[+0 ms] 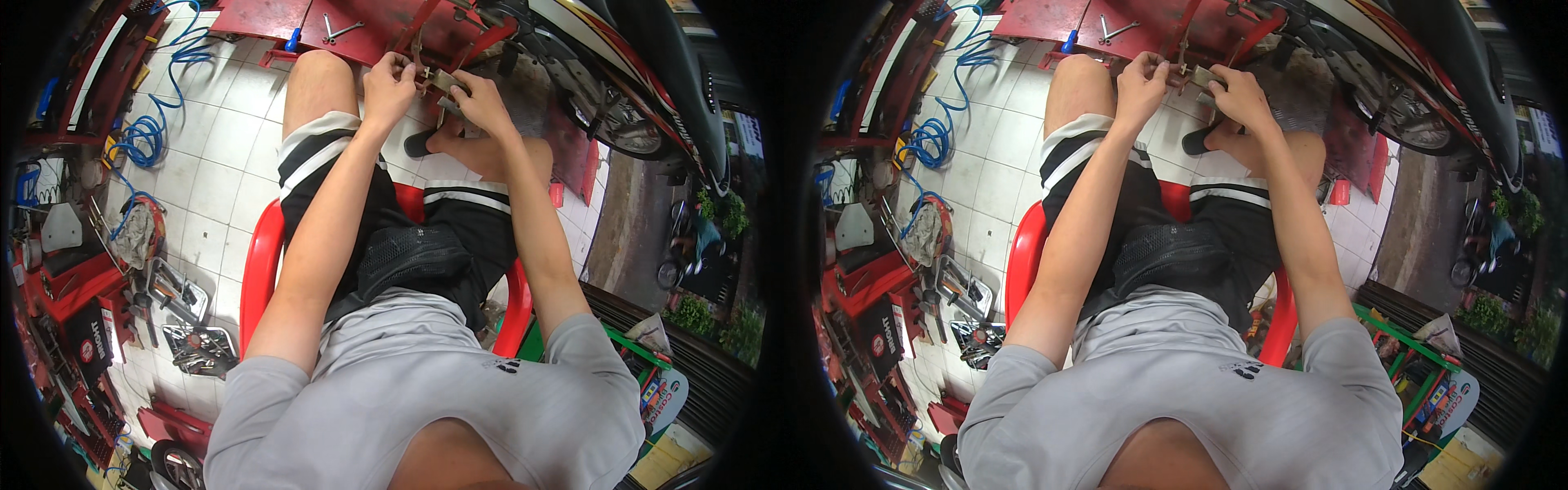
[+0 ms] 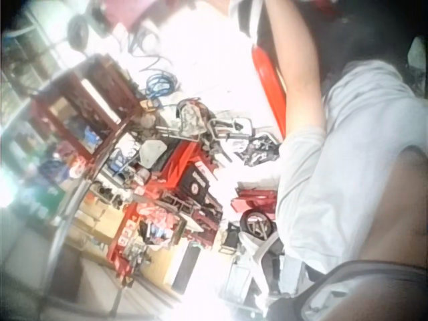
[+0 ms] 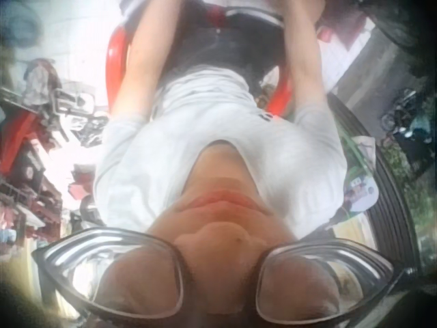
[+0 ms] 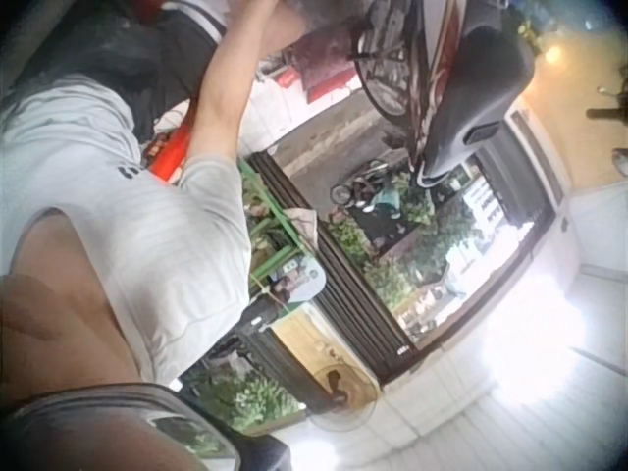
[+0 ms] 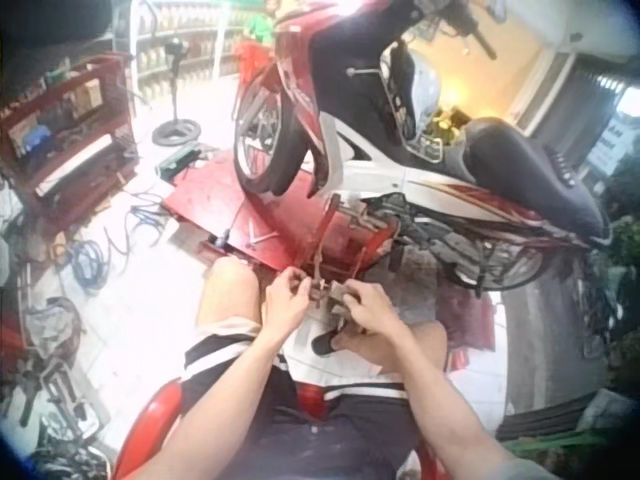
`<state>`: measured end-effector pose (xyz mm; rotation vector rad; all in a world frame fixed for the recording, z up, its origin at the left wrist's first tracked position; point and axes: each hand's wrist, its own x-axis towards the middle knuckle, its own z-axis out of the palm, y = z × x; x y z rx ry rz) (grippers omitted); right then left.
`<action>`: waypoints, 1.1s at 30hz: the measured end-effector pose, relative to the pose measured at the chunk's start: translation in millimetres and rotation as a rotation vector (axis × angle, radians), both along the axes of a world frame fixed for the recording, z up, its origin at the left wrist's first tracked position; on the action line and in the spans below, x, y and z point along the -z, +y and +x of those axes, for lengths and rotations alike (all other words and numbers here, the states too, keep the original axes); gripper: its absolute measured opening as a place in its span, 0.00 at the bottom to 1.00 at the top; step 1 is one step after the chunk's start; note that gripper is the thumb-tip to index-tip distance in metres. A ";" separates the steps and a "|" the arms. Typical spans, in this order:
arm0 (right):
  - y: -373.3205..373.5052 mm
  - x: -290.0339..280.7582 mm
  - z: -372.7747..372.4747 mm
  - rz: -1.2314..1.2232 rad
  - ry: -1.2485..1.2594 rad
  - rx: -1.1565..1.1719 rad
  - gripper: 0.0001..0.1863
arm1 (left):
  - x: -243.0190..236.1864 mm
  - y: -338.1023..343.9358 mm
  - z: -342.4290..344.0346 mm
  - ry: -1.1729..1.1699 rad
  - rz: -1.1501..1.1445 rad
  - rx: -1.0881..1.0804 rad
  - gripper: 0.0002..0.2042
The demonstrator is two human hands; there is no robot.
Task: The person sits on a red stool and works on a motorcycle part held in a red vise. They use a metal file to smooth the edges of a brass-colored metal piece, then remove it from the vise to inspect it before placing it back and continuing to file.
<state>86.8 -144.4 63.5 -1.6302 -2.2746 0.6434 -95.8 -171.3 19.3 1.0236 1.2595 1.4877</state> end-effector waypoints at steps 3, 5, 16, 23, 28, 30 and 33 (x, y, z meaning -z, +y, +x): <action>0.1 -3.4 1.3 0.030 -0.050 -0.007 0.15 | -9.7 -2.9 0.4 0.047 -0.008 -0.008 0.06; 0.6 -5.6 0.3 0.023 -0.035 -0.023 0.15 | -8.9 -3.5 -1.4 0.069 -0.001 -0.011 0.06; 11.7 -10.7 -4.5 -0.014 -0.028 -0.163 0.13 | -2.7 0.1 -2.6 0.119 -0.037 0.112 0.08; 27.8 -15.4 3.5 -0.336 0.122 -0.160 0.18 | -6.4 7.2 -8.4 0.045 -0.066 0.128 0.06; 36.4 -6.3 7.5 -0.228 0.171 -0.247 0.19 | -21.0 25.9 -21.6 0.244 -0.074 0.308 0.08; 38.5 -4.0 7.4 -0.155 0.184 -0.251 0.17 | -27.2 37.2 -25.0 0.309 -0.082 0.384 0.08; 37.6 -7.7 -5.3 -0.010 0.203 -0.213 0.13 | -36.8 57.8 -37.2 0.442 -0.200 0.536 0.11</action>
